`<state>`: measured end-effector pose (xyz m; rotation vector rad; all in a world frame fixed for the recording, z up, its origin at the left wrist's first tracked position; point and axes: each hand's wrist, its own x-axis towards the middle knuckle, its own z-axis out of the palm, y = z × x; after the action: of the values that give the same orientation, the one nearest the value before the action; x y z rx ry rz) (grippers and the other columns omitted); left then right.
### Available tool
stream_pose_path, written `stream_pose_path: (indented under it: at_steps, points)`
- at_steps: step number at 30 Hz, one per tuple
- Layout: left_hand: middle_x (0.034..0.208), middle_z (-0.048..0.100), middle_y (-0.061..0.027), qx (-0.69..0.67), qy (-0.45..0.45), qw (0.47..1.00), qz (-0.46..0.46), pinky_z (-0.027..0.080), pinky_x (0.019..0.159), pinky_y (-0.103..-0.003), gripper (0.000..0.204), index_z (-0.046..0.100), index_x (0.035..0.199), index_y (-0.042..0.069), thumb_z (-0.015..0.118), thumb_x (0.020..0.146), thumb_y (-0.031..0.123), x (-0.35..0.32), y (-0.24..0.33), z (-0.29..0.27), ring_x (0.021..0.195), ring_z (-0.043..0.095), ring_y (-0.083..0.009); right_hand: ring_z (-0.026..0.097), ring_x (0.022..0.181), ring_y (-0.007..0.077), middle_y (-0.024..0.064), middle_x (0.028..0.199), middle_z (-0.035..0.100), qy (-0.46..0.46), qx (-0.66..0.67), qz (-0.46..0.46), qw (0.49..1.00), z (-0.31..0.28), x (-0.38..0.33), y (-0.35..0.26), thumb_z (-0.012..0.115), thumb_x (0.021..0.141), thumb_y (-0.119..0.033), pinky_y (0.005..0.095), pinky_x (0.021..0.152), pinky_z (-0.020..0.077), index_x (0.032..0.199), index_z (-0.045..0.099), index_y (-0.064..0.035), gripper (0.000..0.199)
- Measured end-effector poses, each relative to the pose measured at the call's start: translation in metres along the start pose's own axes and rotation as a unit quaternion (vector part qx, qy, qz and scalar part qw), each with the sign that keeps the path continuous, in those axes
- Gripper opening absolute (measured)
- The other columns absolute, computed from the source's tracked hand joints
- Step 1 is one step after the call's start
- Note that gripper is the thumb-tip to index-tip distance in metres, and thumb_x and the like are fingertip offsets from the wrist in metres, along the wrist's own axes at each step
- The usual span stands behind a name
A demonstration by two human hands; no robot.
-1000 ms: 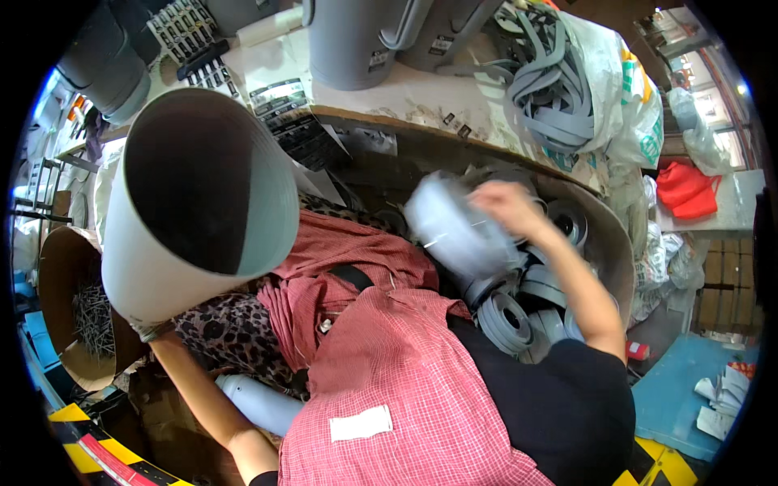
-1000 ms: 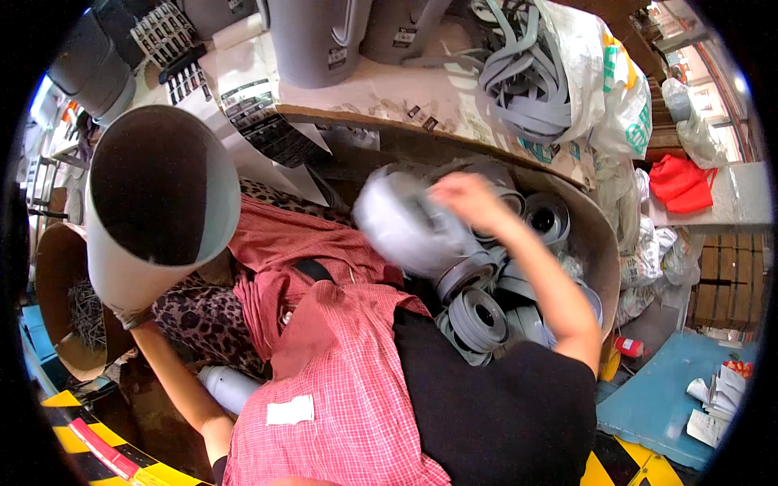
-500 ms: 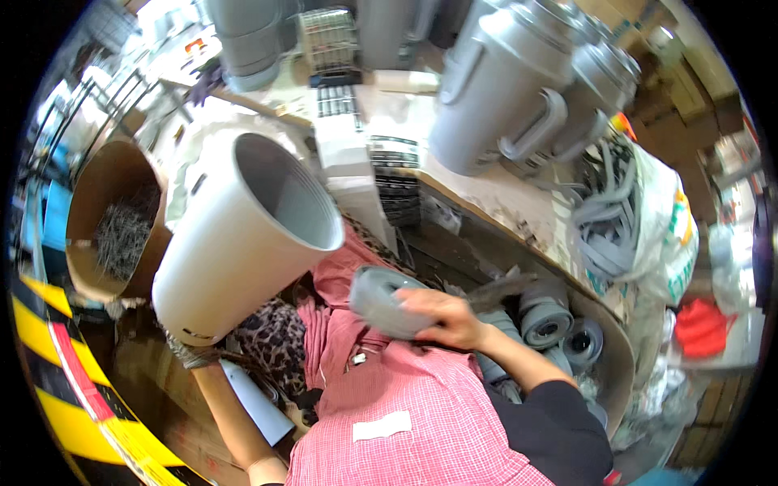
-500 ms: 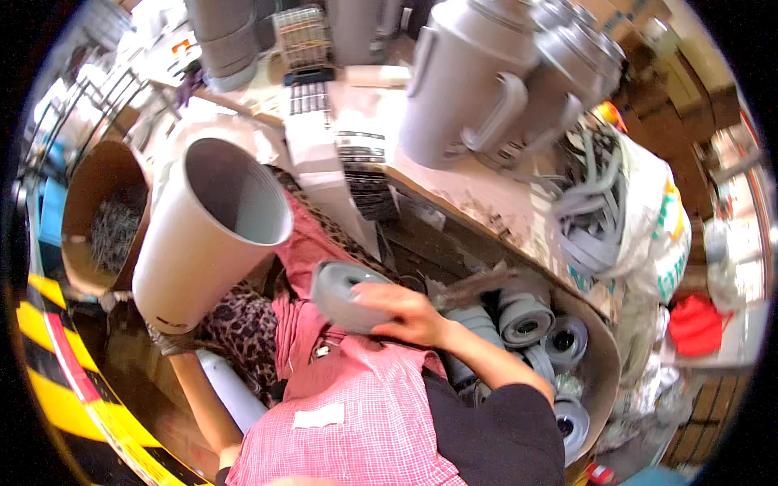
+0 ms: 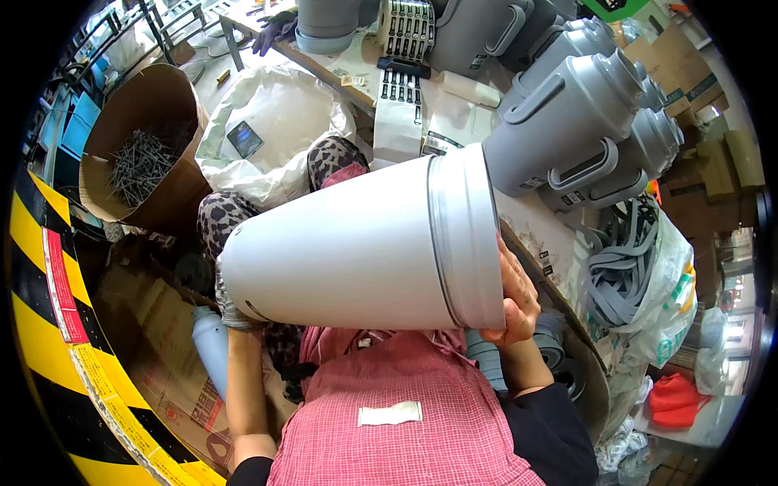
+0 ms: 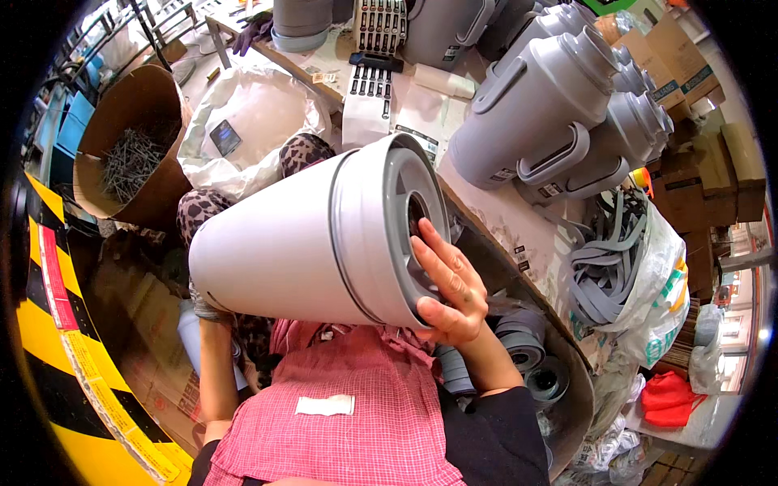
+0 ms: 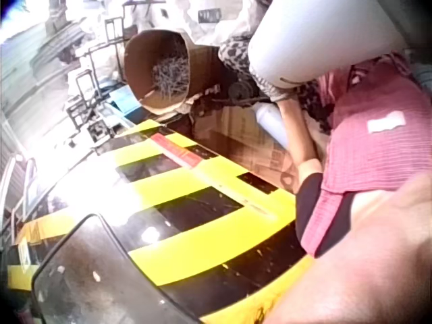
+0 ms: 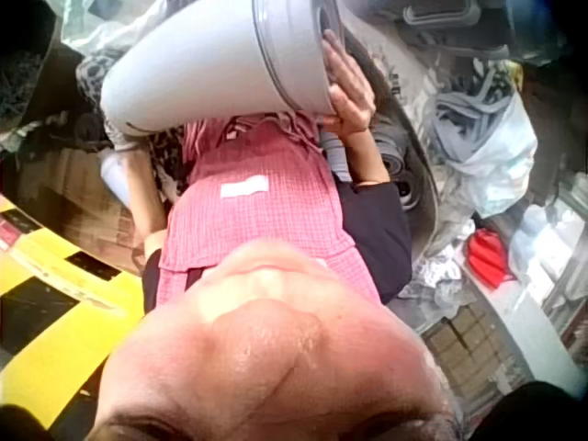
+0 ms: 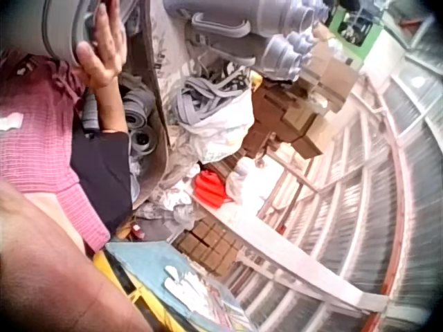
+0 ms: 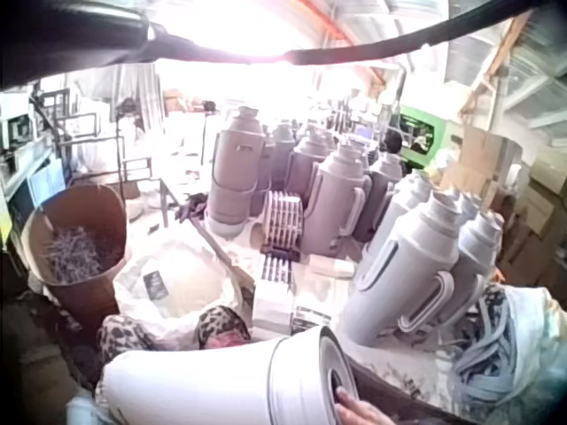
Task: The person attaches handles to gray thermos flask bodies and applies black labels to the side of each assembled flask by hand.
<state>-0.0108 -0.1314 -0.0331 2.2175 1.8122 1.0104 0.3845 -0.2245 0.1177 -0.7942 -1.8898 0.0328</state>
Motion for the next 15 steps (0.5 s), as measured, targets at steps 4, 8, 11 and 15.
stream_pose_path:
  at_steps: [4,8,11,15]
  points:
    - [0.113,0.064,-0.0194,-0.087,0.115,0.99,0.001,0.055,0.088,-0.046,0.029,0.059,0.114,0.002,0.06,0.095,0.025,0.013,0.007,-0.052,0.097,0.065,-0.0328,0.064,0.104,0.0221,0.0174,0.118,0.07,0.153,0.013,0.34,0.928,0.035,-0.024,0.006,0.054,0.108,-0.027,0.0312,0.089,0.0515,0.138,0.062,0.0001,0.041]
    - [0.122,0.059,-0.0231,-0.3,0.266,0.893,0.203,0.056,0.092,-0.056,0.035,0.053,0.118,0.008,0.051,0.1,0.037,0.042,0.032,-0.123,0.105,0.063,-0.0399,0.062,0.102,0.0144,0.0045,0.113,0.071,0.109,0.314,0.675,0.659,0.091,-0.057,0.027,0.051,0.111,-0.033,0.0318,0.096,0.0491,0.122,0.069,0.0032,0.043]
    - [0.131,0.056,-0.0246,-0.368,0.155,0.851,0.34,0.054,0.098,-0.06,0.04,0.049,0.122,0.012,0.043,0.103,0.047,0.071,0.048,-0.152,0.114,0.06,-0.044,0.062,0.11,0.0141,0.0045,0.123,0.07,0.019,0.359,0.67,0.65,0.068,-0.08,0.027,0.052,0.109,-0.034,0.0324,0.098,0.0483,0.131,0.068,-0.0026,0.041]
    - [0.142,0.053,-0.031,-0.274,0.035,0.934,0.229,0.047,0.107,-0.059,0.047,0.051,0.141,0.011,0.048,0.105,0.042,0.098,0.04,-0.157,0.124,0.058,-0.0456,0.068,0.102,0.0175,0.0072,0.112,0.075,0.148,-0.126,0.431,0.881,-0.108,-0.089,0.048,0.053,0.109,-0.029,0.0344,0.089,0.0514,0.108,0.077,-0.0017,0.036]
